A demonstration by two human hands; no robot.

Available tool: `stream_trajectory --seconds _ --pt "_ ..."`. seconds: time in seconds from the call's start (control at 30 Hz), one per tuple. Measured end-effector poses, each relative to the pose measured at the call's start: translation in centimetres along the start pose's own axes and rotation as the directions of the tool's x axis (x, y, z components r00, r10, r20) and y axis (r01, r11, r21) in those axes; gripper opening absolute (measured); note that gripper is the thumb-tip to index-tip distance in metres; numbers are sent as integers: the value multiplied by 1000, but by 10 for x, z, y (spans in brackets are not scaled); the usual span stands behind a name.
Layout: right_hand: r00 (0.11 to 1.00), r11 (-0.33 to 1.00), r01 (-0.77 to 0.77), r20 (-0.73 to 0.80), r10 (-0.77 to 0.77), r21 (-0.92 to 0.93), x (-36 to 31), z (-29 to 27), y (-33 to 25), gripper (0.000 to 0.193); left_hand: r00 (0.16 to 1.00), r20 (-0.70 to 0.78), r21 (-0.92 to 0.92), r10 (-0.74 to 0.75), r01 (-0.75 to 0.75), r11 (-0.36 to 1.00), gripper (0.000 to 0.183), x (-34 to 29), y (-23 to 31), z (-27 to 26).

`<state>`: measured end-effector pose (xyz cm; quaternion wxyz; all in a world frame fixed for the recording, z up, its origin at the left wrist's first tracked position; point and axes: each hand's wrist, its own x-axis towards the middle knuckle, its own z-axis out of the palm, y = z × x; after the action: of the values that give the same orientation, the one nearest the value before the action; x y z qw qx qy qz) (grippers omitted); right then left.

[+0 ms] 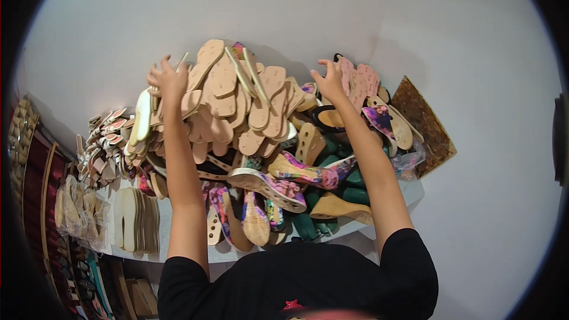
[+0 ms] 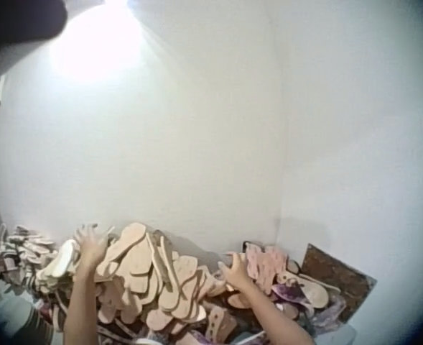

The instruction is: Sorting and stacking various shoe insoles and soles on a workbench.

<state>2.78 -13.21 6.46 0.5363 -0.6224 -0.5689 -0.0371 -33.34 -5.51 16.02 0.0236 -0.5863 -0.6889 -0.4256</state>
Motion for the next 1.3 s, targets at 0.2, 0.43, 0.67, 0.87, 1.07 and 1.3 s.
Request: stream_trajectory --seconds 0.2,0.43,0.67,0.87,1.07,1.3 --pt "896 884 -307 206 394 -353 13 -61 96 68 858 -211 -336 468 -514 789 40 -94 116 72" --pt "754 847 -411 397 523 -336 22 -99 187 47 567 435 -702 699 -273 658 33 -215 209 187" --pt "427 618 -707 489 761 -345 19 -87 172 39 432 797 -323 422 -285 902 40 -249 218 270" --pt "340 423 -902 470 814 -81 18 -79 217 45 454 760 -342 464 -328 881 30 -258 239 264" --pt "808 648 -561 169 564 515 6 -73 172 54 558 620 -596 551 -121 794 35 -243 232 221" --pt "950 679 -203 -25 310 706 -10 -84 65 52 496 639 -768 588 376 518 28 -244 207 158"
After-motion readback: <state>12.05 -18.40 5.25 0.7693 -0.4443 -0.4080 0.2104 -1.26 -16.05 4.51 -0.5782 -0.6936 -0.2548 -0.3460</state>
